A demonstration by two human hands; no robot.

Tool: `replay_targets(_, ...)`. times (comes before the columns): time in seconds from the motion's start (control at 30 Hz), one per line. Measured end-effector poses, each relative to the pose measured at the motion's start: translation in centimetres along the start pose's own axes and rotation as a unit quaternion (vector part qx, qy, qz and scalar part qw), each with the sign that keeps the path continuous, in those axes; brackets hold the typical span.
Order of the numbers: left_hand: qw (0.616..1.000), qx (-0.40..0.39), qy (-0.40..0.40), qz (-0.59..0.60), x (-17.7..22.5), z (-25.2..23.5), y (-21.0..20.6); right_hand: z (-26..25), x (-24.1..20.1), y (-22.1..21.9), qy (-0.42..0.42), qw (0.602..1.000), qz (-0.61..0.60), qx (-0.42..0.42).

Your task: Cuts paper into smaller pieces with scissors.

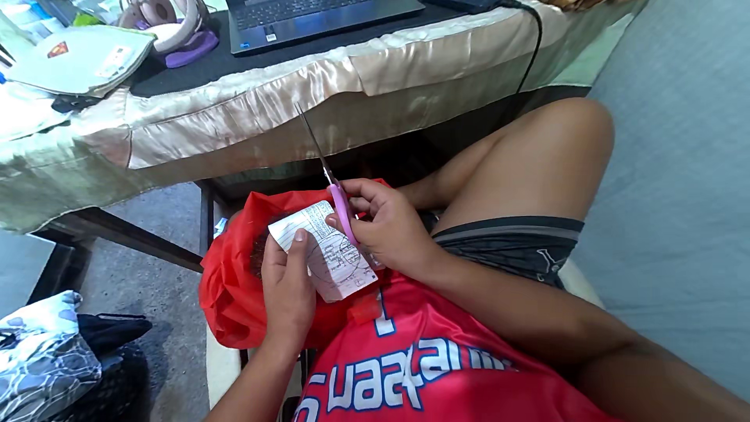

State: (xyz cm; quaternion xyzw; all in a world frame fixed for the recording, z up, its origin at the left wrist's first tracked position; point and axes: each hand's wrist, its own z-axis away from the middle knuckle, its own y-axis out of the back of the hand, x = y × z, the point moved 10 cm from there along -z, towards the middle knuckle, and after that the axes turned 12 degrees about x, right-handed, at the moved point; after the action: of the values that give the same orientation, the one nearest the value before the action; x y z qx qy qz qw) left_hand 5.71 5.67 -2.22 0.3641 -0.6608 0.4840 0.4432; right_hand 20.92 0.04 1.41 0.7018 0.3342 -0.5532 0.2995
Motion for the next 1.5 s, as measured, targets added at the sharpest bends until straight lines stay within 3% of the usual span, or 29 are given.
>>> replay_targets(0.43, 0.985, -0.124, 0.096, -0.077, -2.4, 1.5, -0.1, -2.2, -1.6, 2.1, 0.043, 0.997, -0.021, 0.060)
replay_targets(0.6, 0.993, -0.044, 0.064, -0.085, -1.4, 0.3, 0.9, -1.7, -1.7, 1.6, 0.046, 0.999, 0.009, -0.009)
replay_targets(0.83, 0.994, 0.080, 0.039, -0.069, 0.5, -1.7, 3.7, 5.9, 1.8, 1.5, -0.090, 0.973, 0.123, -0.171)
replay_targets(0.97, 0.992, 0.102, 0.042, -0.058, 0.8, -1.7, 3.9, 8.3, 3.1, 0.7, -0.130, 0.958, 0.119, -0.227)
replay_targets(1.5, 0.996, 0.064, 0.036, -0.056, 0.2, -0.3, 2.3, 7.6, 2.8, 0.3, -0.109, 0.973, 0.065, -0.193)
